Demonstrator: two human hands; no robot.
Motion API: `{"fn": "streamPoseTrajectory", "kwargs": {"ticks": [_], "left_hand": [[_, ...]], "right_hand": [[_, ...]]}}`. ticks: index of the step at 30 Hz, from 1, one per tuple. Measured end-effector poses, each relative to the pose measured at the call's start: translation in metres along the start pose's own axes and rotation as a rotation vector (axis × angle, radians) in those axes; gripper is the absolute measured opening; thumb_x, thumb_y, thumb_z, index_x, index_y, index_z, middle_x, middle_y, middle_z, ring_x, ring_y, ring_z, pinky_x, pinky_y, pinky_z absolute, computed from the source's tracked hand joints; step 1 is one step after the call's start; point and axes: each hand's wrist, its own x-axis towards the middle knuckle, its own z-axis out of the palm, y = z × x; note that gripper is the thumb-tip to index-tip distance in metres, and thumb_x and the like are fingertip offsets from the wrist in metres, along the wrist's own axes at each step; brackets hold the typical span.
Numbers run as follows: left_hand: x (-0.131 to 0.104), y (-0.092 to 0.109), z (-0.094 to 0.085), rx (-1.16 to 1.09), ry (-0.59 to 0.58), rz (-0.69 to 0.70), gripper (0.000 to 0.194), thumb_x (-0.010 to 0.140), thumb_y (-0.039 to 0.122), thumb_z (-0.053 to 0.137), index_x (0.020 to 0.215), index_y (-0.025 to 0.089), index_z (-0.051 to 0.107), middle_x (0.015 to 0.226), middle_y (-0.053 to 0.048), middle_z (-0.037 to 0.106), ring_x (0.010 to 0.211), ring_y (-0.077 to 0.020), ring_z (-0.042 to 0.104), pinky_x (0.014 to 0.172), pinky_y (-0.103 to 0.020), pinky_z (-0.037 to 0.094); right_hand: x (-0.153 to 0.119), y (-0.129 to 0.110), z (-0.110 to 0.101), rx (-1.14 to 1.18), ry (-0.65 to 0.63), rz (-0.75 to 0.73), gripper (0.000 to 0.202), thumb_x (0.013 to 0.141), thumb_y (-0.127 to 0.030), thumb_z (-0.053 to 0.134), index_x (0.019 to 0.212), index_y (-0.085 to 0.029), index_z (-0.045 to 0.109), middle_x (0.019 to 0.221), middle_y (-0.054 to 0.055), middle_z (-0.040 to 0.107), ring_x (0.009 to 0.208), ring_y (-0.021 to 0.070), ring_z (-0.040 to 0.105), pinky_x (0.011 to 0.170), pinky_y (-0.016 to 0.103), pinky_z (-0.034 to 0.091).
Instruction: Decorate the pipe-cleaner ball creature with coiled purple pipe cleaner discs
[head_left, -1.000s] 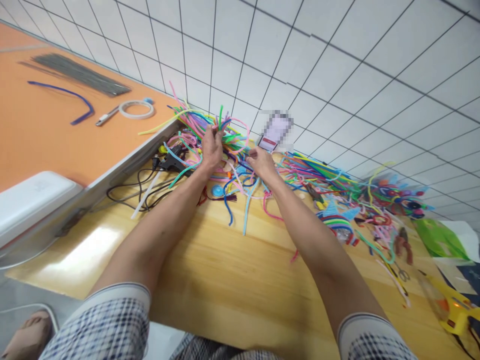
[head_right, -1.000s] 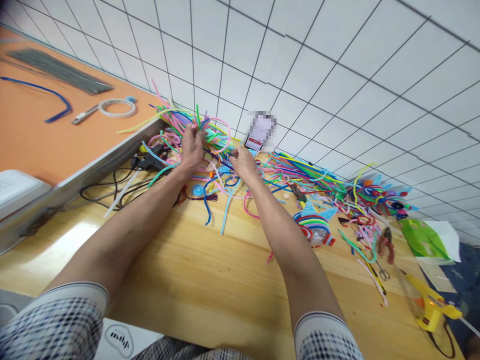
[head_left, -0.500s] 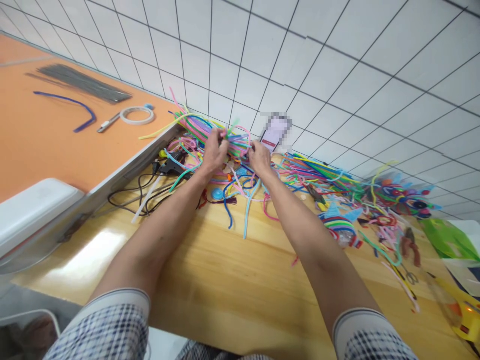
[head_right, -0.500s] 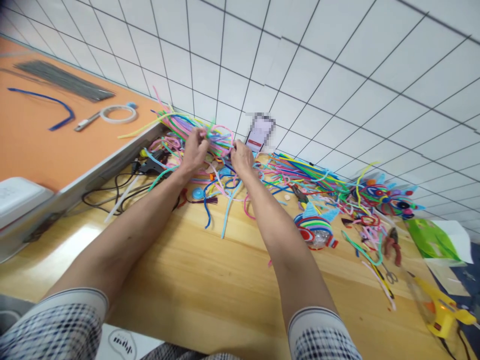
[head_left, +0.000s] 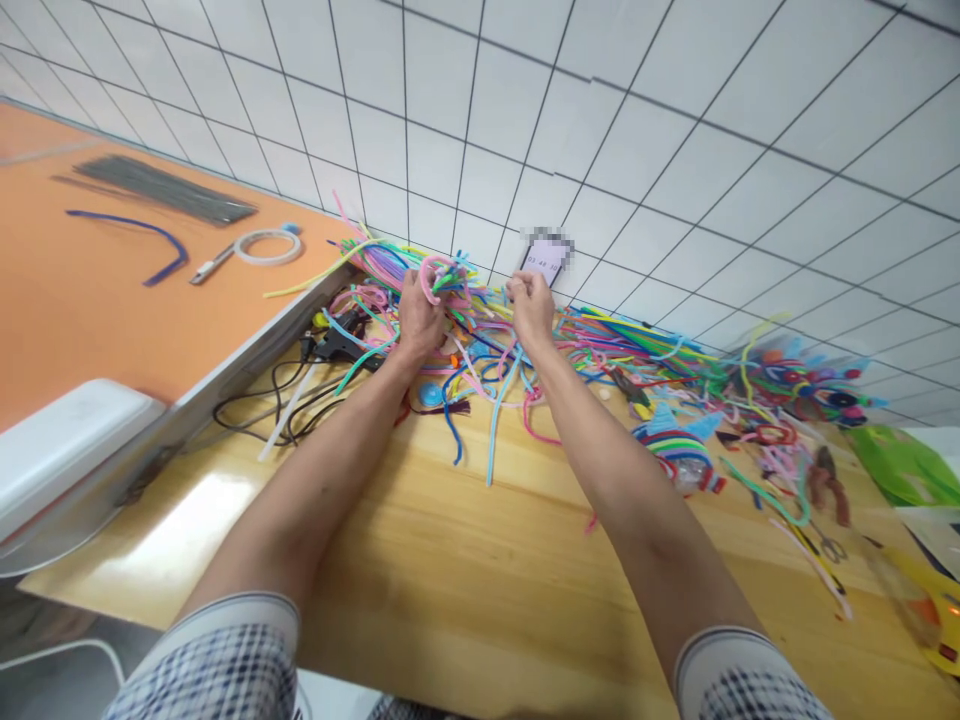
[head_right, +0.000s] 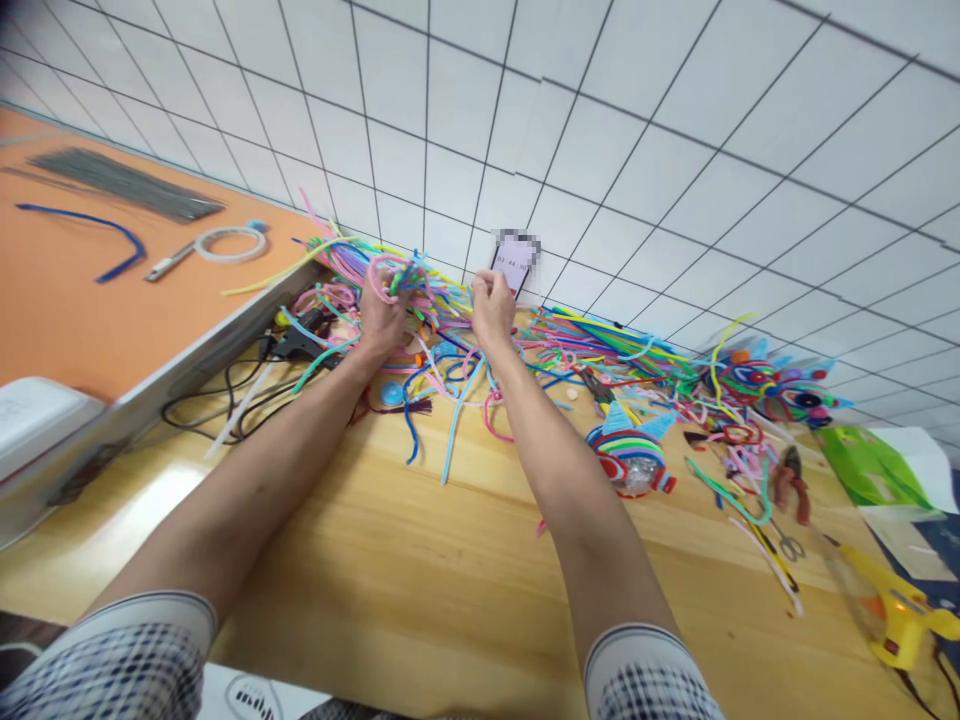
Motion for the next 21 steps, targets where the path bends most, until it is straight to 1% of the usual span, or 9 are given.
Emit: {"fn": "streamPoseTrajectory", "kwargs": {"ticks": [2, 4, 7, 9, 12, 14, 16, 18, 21], "left_hand": [[0.001, 0.002, 0.000, -0.001, 0.059, 0.022, 0.023, 0.104, 0.046, 0.065, 0.103, 0.024, 0.069, 0.111, -0.011, 0.068, 0.115, -0.0297, 0.066, 0.113, -0.049, 0.052], [0.002, 0.003, 0.000, 0.016, 0.090, 0.047, 0.031, 0.106, 0.053, 0.060, 0.107, 0.024, 0.070, 0.113, -0.011, 0.071, 0.114, -0.0288, 0.067, 0.113, -0.048, 0.053], [0.003, 0.002, 0.000, 0.015, 0.113, 0.052, 0.042, 0.106, 0.062, 0.055, 0.106, 0.023, 0.070, 0.107, -0.009, 0.072, 0.107, -0.0281, 0.070, 0.109, -0.047, 0.055], [0.003, 0.001, -0.001, 0.010, 0.122, 0.050, 0.046, 0.105, 0.066, 0.054, 0.104, 0.023, 0.070, 0.103, -0.008, 0.072, 0.106, -0.0279, 0.070, 0.108, -0.048, 0.055], [0.003, 0.001, 0.000, -0.014, 0.117, 0.048, 0.048, 0.105, 0.068, 0.053, 0.104, 0.023, 0.070, 0.103, -0.008, 0.072, 0.108, -0.0276, 0.070, 0.110, -0.047, 0.055], [0.003, 0.001, 0.000, -0.026, 0.111, 0.041, 0.048, 0.105, 0.068, 0.053, 0.106, 0.023, 0.071, 0.103, -0.008, 0.072, 0.108, -0.0275, 0.070, 0.110, -0.047, 0.055], [0.003, 0.002, 0.001, -0.031, 0.115, 0.031, 0.049, 0.105, 0.069, 0.053, 0.110, 0.023, 0.071, 0.106, -0.009, 0.072, 0.108, -0.0279, 0.070, 0.110, -0.047, 0.055], [0.002, 0.002, 0.001, -0.035, 0.118, 0.022, 0.051, 0.104, 0.070, 0.052, 0.114, 0.023, 0.071, 0.109, -0.010, 0.072, 0.109, -0.0285, 0.069, 0.111, -0.048, 0.054], [0.002, 0.000, 0.000, -0.040, 0.114, 0.013, 0.051, 0.104, 0.070, 0.053, 0.115, 0.023, 0.071, 0.113, -0.011, 0.072, 0.113, -0.0294, 0.068, 0.113, -0.048, 0.052]], "right_hand": [[0.000, 0.006, -0.005, -0.026, -0.033, 0.020, 0.022, 0.098, -0.026, 0.053, 0.111, -0.022, 0.069, 0.112, 0.006, 0.080, 0.106, 0.0214, 0.075, 0.100, 0.035, 0.055], [-0.001, 0.010, -0.007, -0.037, -0.081, -0.015, 0.019, 0.096, -0.026, 0.057, 0.108, -0.022, 0.070, 0.113, 0.007, 0.081, 0.106, 0.0221, 0.075, 0.100, 0.035, 0.055], [-0.004, 0.012, -0.006, -0.054, -0.111, -0.073, 0.022, 0.093, -0.020, 0.057, 0.111, -0.020, 0.069, 0.117, 0.009, 0.080, 0.105, 0.0215, 0.074, 0.101, 0.034, 0.055], [-0.006, 0.010, -0.005, -0.079, -0.101, -0.095, 0.026, 0.091, -0.017, 0.057, 0.114, -0.020, 0.069, 0.119, 0.009, 0.080, 0.104, 0.0209, 0.074, 0.101, 0.034, 0.055], [-0.007, 0.006, -0.007, -0.118, -0.058, -0.118, 0.025, 0.090, -0.018, 0.057, 0.111, -0.021, 0.070, 0.119, 0.008, 0.079, 0.101, 0.0212, 0.073, 0.099, 0.034, 0.055], [-0.008, 0.003, -0.009, -0.147, -0.032, -0.116, 0.019, 0.093, -0.023, 0.056, 0.104, -0.022, 0.072, 0.110, 0.006, 0.080, 0.098, 0.0218, 0.072, 0.097, 0.034, 0.054], [-0.010, 0.001, -0.012, -0.182, -0.030, -0.094, 0.020, 0.097, -0.029, 0.054, 0.096, -0.022, 0.073, 0.096, 0.003, 0.079, 0.093, 0.0224, 0.071, 0.094, 0.034, 0.053], [-0.011, -0.002, -0.014, -0.204, -0.068, -0.089, 0.025, 0.099, -0.033, 0.053, 0.091, -0.022, 0.073, 0.087, 0.002, 0.076, 0.089, 0.0222, 0.071, 0.091, 0.033, 0.053], [-0.012, -0.003, -0.013, -0.197, -0.159, -0.139, 0.025, 0.099, -0.035, 0.056, 0.091, -0.022, 0.076, 0.087, 0.001, 0.077, 0.088, 0.0217, 0.071, 0.089, 0.033, 0.052]]}}
